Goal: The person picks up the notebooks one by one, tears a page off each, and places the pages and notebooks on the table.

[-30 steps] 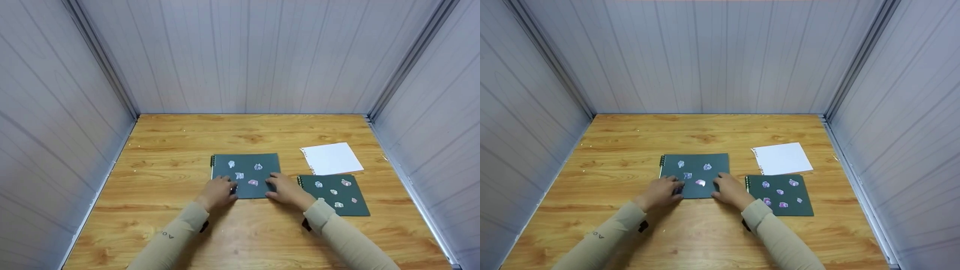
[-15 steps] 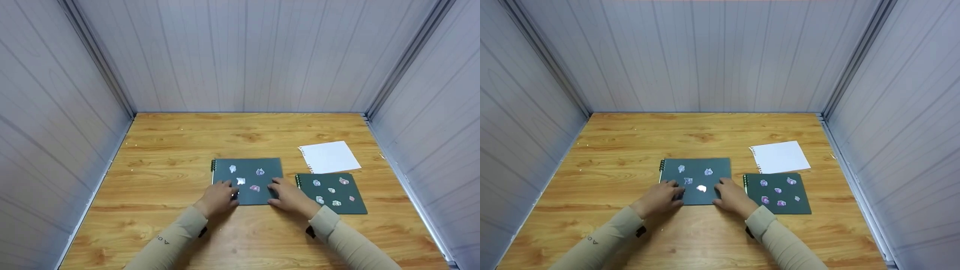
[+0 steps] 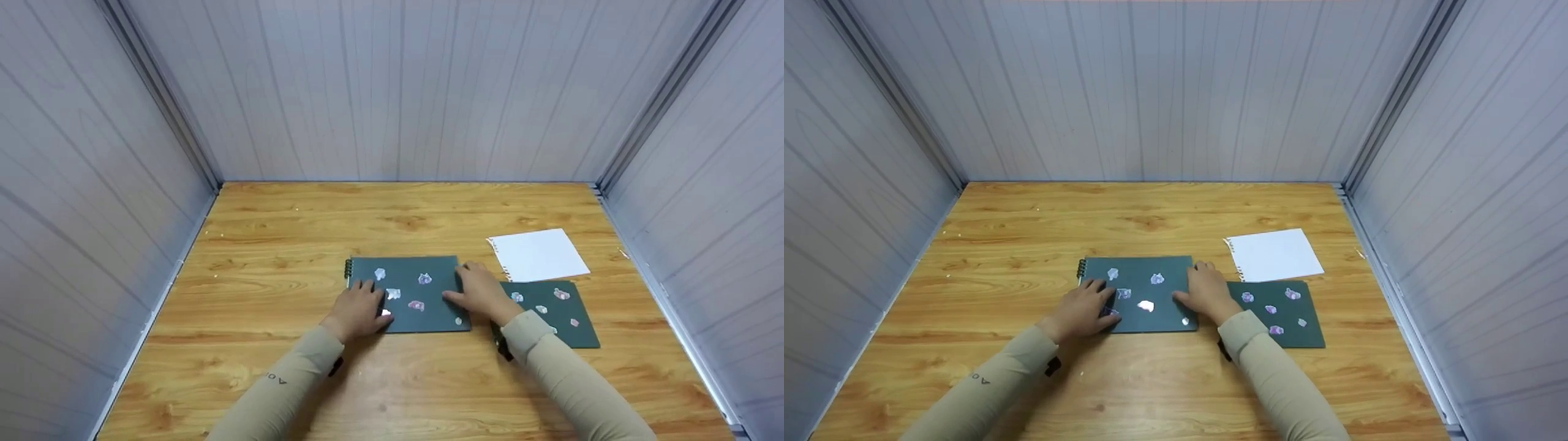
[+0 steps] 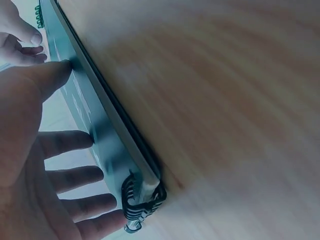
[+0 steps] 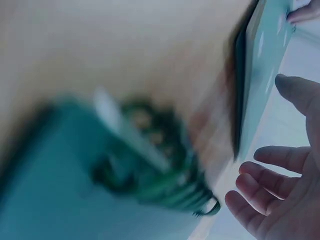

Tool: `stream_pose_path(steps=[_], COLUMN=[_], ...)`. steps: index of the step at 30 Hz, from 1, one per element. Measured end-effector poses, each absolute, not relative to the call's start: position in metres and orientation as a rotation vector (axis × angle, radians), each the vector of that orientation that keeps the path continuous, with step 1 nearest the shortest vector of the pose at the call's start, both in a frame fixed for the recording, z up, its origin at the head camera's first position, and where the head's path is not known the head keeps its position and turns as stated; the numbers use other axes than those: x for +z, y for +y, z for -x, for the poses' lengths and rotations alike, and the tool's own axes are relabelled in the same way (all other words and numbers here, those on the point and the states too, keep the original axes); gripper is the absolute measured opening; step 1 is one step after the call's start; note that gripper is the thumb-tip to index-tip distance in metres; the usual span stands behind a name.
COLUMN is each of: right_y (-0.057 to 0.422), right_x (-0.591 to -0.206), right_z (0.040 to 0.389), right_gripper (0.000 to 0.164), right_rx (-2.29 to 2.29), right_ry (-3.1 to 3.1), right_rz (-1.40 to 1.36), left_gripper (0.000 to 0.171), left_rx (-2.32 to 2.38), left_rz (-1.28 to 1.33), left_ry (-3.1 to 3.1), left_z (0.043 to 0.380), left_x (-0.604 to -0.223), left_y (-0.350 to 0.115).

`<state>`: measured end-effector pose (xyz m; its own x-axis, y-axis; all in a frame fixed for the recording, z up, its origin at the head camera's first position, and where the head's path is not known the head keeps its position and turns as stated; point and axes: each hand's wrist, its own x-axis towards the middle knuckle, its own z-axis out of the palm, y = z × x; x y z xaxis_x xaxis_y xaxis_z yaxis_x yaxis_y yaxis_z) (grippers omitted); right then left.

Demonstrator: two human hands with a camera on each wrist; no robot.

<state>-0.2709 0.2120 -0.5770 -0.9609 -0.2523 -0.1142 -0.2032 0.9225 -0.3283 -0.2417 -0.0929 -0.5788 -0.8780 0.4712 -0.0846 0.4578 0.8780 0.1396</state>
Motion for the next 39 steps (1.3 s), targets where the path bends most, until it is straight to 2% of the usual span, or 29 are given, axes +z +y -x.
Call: stream_pose_path(steps=[7,14,26,32,36,39], right_y=[0.217,0.215,0.209,0.208,0.209,0.210], right_x=[-0.585,-0.584,-0.563,-0.562,-0.561,-0.560], right_z=[0.284,0.283,0.275,0.273,0.273,0.274], right_gripper=[0.074,0.077,0.052,0.041,0.042,0.047], right_rx=[-0.371,-0.497,-1.373,-1.651,-1.861,-1.975], right_ry=[2.967,2.954,2.582,2.339,2.131,1.998], right_rz=[0.334,0.252,0.054,-0.091,-0.154,-0.201], left_gripper=[0.071,0.073,0.077,0.084,0.094,0.093], left_rx=[0.244,0.276,0.279,0.336,0.346,0.307], left_rz=[-0.709,-0.706,-0.657,-0.738,-0.772,-0.777], left_ry=[2.902,2.876,2.842,2.810,2.806,2.860], left_z=[0.243,0.244,0.239,0.224,0.214,0.210], left_x=[-0.579,-0.581,-0.579,-0.575,-0.573,-0.571], left_y=[-0.095,-0.095,-0.096,-0.089,-0.080,-0.073])
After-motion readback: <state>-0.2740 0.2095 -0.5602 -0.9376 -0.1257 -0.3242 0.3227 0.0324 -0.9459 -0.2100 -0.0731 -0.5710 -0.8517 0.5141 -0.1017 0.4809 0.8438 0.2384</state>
